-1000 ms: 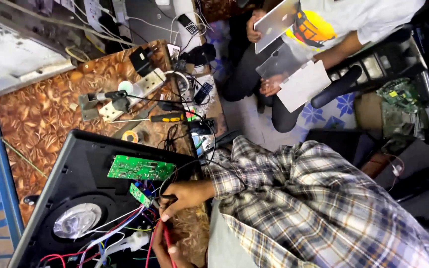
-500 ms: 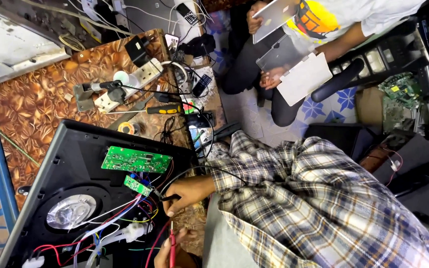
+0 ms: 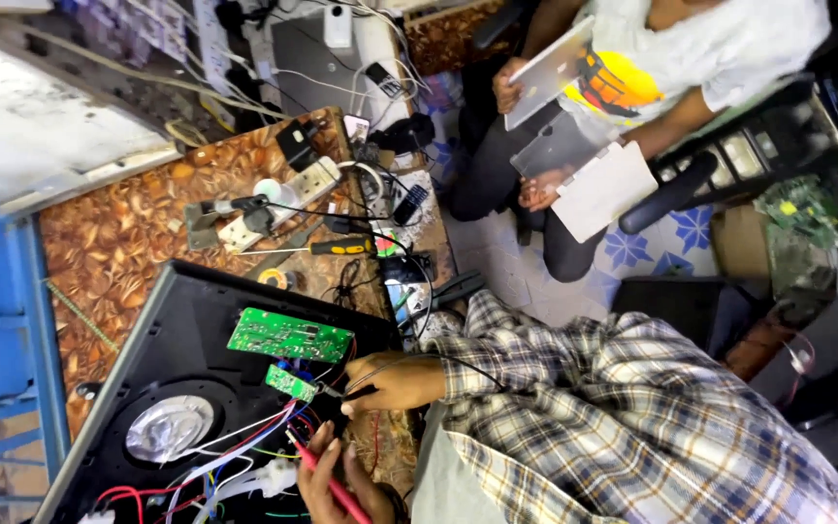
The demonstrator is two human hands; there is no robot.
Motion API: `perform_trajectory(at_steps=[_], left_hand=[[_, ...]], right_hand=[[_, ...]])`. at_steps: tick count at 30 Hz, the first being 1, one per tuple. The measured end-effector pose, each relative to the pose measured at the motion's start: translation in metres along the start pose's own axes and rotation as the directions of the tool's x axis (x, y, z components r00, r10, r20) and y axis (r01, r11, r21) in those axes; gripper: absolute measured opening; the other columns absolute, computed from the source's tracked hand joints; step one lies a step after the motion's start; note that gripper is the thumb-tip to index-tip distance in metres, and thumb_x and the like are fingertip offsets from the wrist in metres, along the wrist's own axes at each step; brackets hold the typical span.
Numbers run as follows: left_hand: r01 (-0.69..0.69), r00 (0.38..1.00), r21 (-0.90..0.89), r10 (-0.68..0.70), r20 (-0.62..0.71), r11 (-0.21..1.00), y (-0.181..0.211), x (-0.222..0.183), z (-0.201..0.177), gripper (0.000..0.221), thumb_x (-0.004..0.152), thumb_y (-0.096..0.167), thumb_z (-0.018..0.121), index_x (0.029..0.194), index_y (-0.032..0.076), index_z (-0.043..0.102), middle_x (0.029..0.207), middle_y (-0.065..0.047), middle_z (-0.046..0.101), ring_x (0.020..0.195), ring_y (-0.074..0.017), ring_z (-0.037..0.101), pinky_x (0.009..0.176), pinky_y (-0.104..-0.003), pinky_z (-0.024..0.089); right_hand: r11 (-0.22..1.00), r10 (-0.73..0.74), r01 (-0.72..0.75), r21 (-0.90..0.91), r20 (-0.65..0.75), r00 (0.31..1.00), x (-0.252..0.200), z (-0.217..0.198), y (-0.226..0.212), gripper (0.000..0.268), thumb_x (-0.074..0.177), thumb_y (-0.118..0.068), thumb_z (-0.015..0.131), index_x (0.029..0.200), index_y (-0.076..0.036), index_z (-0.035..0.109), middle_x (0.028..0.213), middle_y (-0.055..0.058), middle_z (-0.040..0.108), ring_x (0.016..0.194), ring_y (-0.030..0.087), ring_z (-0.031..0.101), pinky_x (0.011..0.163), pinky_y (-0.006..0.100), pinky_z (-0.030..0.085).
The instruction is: Testing electronic components on a circuit board inside a microwave using a digital multimeter.
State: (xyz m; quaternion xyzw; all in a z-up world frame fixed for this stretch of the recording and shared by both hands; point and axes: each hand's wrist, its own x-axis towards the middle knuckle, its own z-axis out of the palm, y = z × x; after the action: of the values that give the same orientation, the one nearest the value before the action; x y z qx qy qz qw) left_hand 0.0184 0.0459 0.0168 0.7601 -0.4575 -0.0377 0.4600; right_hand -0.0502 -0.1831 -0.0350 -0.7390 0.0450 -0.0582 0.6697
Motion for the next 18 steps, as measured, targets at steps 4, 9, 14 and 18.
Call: perform_trajectory(at_steps=[4,9,14,18], left_hand=[[-0.128,0.981,-0.079,0.115,-0.157,0.989,0.035,0.046,0.049,0.015,0.093,0.001,0.068,0.108,-0.001,0.067,0.122,-0.029,0.062,0.116,-0.0355,0.070,0.102,-0.039,0.060],[-0.061,0.988,-0.024,0.057,-0.140,0.998,0.027,0.042,0.052,0.027,0.089,0.002,0.073,0.115,0.003,0.067,0.138,-0.028,0.056,0.132,-0.0388,0.059,0.111,-0.045,0.053],[-0.114,0.989,-0.078,0.106,-0.106,0.990,0.009,0.032,0.060,0.051,0.086,-0.001,0.078,0.132,0.005,0.059,0.152,-0.027,0.040,0.148,-0.0441,0.044,0.118,-0.052,0.053],[-0.066,0.988,-0.058,0.057,-0.142,0.996,-0.002,0.025,0.065,0.059,0.082,0.007,0.083,0.135,0.006,0.057,0.153,-0.028,0.044,0.146,-0.0436,0.049,0.110,-0.046,0.057]], right_hand=[[0.976,0.033,-0.041,0.214,0.044,0.998,0.000,-0.012,-0.020,0.029,0.109,-0.029,0.055,0.094,-0.007,0.068,0.087,0.001,0.067,0.079,0.010,0.060,0.072,0.027,0.048],[0.960,-0.008,-0.013,0.281,0.074,0.997,0.011,-0.013,-0.016,0.027,0.107,-0.032,0.057,0.101,-0.008,0.068,0.094,-0.003,0.058,0.088,0.006,0.055,0.076,0.025,0.044],[0.969,0.018,-0.034,0.245,0.066,0.998,0.014,-0.005,-0.009,0.034,0.109,-0.034,0.053,0.086,-0.011,0.064,0.082,-0.002,0.057,0.078,0.008,0.054,0.076,0.027,0.044],[0.959,0.077,-0.111,0.259,0.140,0.987,0.015,0.000,-0.009,0.047,0.103,-0.046,0.057,0.069,-0.016,0.050,0.068,-0.008,0.042,0.064,0.004,0.038,0.062,0.025,0.034]])
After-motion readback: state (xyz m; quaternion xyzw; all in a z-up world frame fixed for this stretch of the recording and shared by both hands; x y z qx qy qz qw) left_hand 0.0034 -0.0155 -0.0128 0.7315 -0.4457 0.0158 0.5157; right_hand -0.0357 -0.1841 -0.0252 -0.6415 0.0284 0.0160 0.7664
